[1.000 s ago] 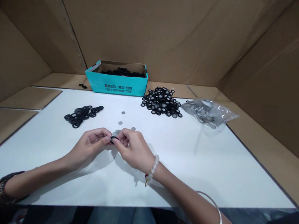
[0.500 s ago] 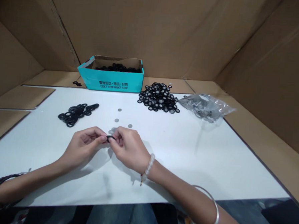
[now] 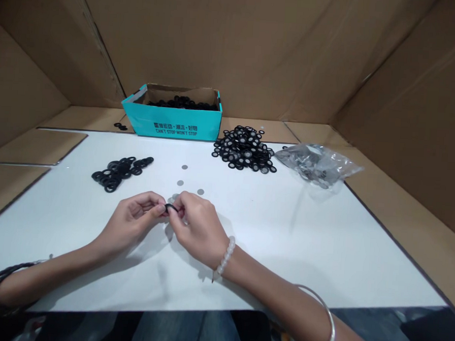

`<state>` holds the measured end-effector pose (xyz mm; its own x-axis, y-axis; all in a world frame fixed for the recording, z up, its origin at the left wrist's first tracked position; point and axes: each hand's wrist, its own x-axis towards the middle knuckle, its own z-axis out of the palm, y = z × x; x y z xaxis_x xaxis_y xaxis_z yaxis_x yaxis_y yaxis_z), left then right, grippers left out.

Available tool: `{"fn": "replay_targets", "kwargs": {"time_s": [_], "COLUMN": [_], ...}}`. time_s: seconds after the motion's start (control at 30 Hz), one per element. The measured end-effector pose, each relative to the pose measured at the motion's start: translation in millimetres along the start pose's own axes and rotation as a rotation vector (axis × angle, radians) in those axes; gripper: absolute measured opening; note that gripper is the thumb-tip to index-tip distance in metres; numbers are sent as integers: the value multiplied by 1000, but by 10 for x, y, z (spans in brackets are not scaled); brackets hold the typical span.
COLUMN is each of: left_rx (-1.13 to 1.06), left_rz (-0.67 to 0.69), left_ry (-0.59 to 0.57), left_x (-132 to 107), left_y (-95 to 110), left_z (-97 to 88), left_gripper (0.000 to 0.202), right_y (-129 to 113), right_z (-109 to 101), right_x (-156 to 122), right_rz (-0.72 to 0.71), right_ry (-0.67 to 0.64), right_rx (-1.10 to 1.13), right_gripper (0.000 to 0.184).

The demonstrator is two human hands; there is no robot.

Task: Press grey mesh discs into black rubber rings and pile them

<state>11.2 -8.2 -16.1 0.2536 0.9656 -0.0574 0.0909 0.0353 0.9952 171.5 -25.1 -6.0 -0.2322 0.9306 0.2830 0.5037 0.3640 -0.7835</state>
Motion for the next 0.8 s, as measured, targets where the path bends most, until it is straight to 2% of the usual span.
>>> {"fn": "replay_targets", "kwargs": {"time_s": [0.13,0.3,0.57,0.67,0.8], "left_rx": [19,15,-15,-109,-216], "left_rz": [16,-22,-109,-160,-248], "left_ry": [20,26,-99,-126,-121], "left_x": [-7,-10,15,27,41], "left_y": [17,1,29,40,21], "left_z": [2,-14,-2,-18,-41], "left_gripper": [14,14,20,23,23], "right_y": [-9,11,92,117,133], "right_z": [-10,-55,-178,-139,19], "right_x": [-7,2,55,66,43], "right_rz": [-10,29,248,296,318], "right_ry": [-10,-113,-321,-266,-98], "right_rx": [2,69,237,400,676], "right_gripper": [15,16,15,17,26]}}
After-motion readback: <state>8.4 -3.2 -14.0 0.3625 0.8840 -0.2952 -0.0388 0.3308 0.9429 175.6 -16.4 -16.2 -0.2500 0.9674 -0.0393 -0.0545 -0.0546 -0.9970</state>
